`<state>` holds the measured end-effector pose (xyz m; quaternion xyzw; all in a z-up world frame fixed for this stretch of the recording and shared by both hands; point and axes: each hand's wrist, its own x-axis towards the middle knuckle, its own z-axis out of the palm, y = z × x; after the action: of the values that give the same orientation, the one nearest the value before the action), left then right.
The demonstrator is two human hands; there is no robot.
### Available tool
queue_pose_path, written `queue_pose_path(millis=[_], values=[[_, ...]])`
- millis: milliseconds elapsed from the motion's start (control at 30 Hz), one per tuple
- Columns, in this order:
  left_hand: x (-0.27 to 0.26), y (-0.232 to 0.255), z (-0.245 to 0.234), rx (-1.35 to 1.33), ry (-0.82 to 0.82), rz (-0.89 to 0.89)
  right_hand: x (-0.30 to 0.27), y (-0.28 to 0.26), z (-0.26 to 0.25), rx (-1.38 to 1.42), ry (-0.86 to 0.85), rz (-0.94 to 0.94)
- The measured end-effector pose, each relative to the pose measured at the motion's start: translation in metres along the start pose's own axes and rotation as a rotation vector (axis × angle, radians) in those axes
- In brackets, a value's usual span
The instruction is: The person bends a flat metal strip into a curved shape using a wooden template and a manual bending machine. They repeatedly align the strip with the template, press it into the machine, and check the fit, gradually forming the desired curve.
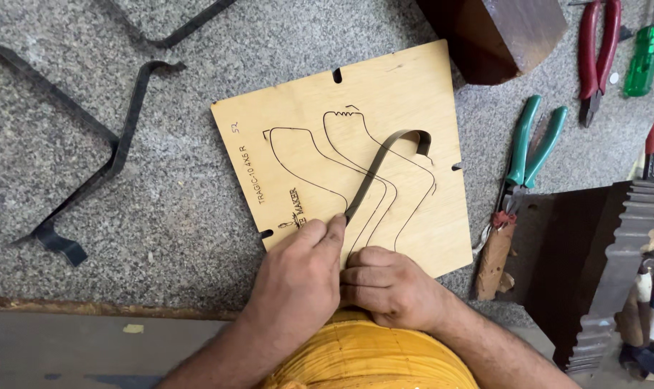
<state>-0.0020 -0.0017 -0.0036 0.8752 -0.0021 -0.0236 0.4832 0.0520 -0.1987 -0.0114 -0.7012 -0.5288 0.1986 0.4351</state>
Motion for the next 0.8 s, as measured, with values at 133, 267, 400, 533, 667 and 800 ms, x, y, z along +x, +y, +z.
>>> queue_pose_path(millis=[133,267,400,533,667,800], values=[[-0.003,-0.002,0.008,0.094,0.0,0.033,-0.001,-0.001,0.0,0.009,0.027,0.009],[-0.002,-0.003,0.014,0.178,0.002,0.033,0.009,-0.005,-0.004,0.0,-0.005,0.011],[0.0,0.004,0.01,0.197,0.088,0.049,0.004,-0.027,-0.01,-0.044,0.004,0.168],[0.004,0.036,0.005,0.071,0.129,0.058,-0.054,-0.07,-0.04,-0.224,0.263,0.175],[0.013,0.093,0.021,-0.035,0.025,0.067,-0.147,-0.104,-0.075,-0.403,0.572,0.336],[0.044,0.168,0.076,-0.054,-0.103,0.251,-0.273,-0.121,-0.106,-0.691,0.888,0.632]])
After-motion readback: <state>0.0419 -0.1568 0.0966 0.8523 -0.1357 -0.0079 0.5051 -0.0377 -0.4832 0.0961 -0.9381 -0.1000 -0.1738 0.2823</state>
